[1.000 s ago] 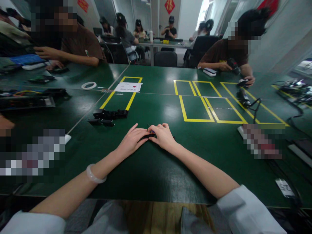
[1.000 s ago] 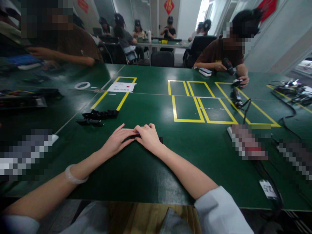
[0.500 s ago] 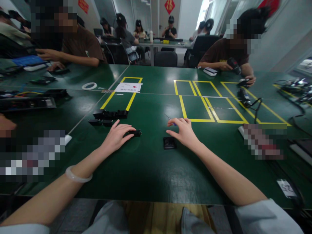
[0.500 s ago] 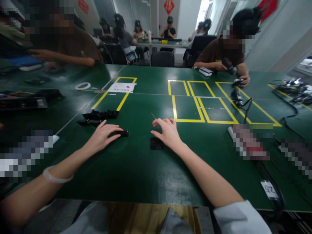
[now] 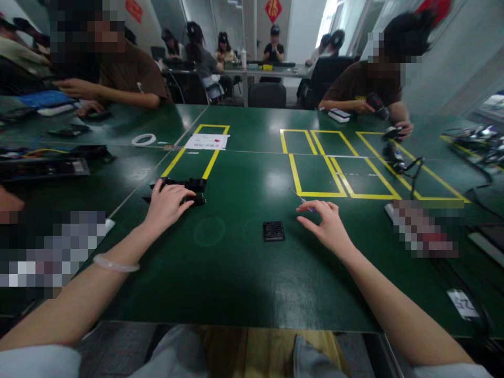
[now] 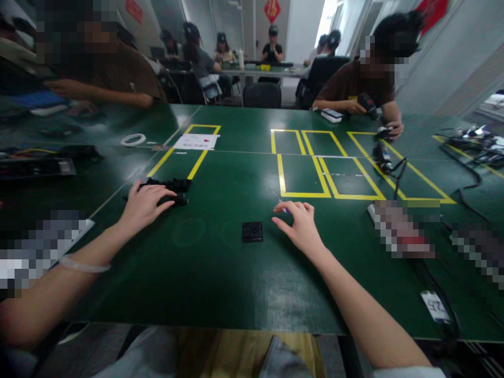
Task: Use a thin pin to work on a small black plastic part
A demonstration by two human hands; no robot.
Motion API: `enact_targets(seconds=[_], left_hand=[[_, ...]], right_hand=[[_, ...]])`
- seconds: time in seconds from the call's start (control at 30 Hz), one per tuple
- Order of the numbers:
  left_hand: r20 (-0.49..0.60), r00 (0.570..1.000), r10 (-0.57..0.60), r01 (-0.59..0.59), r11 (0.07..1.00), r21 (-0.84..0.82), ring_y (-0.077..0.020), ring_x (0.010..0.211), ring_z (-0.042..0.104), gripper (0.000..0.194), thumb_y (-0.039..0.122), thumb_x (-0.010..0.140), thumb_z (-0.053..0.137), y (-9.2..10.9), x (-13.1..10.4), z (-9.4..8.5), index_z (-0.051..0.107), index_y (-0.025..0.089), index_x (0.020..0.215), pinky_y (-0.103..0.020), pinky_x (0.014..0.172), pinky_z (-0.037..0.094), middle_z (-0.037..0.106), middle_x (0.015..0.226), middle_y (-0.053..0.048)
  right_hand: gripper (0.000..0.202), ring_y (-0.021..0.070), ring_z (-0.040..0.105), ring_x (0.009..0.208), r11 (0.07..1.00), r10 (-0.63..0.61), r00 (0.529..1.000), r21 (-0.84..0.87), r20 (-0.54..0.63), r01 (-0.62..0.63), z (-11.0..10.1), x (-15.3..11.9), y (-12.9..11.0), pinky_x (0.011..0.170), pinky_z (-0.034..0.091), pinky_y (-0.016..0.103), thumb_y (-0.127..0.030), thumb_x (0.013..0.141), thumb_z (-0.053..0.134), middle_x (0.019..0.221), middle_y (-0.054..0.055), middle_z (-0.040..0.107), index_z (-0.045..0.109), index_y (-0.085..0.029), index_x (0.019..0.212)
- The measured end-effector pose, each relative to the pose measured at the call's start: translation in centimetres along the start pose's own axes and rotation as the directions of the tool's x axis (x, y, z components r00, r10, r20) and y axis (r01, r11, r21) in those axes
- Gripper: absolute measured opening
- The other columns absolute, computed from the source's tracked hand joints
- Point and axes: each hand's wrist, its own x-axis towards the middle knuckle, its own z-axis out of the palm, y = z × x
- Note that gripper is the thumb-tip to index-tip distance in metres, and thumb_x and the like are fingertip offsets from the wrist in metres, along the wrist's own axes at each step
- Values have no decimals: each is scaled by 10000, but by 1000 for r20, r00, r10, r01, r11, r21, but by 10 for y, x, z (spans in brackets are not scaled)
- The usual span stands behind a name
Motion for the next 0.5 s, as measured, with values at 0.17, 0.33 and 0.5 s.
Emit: enact_targets(seconds=[0.17, 0.33, 0.5], left_hand=[[11, 999, -35, 34, 995, 94, -300, 1162, 498, 259, 368, 887, 501, -15, 8, 2, 647, 234, 1055, -558, 1121, 99, 626, 1155, -77], [8, 999, -34, 33, 992, 126, -296, 1140, 493, 253, 342, 892, 497, -20, 11, 2, 644, 226, 1061, -558, 1117, 100, 614, 1121, -76], [18, 999, -44, 41, 991, 131, -294, 1147, 485, 254, 334, 893, 493, -19, 13, 2, 640, 221, 1066, -562, 1114, 111, 605, 1125, -76]], right_hand=[[190, 205, 605, 992, 1000, 14, 1000, 1, -15, -14, 3, -4, 4, 937, 294, 424, -410, 863, 579, 1037, -20, 701, 565, -296, 1015], [191, 208, 603, 1007, 1000, 20, 1000, 22, -10, -20, 4, -5, 5, 948, 295, 432, -407, 864, 581, 1035, -19, 701, 565, -297, 1019], [206, 209, 614, 995, 1000, 5, 1000, 31, -2, -5, 7, -6, 7, 949, 311, 440, -421, 865, 573, 1042, -11, 700, 573, -298, 1030]])
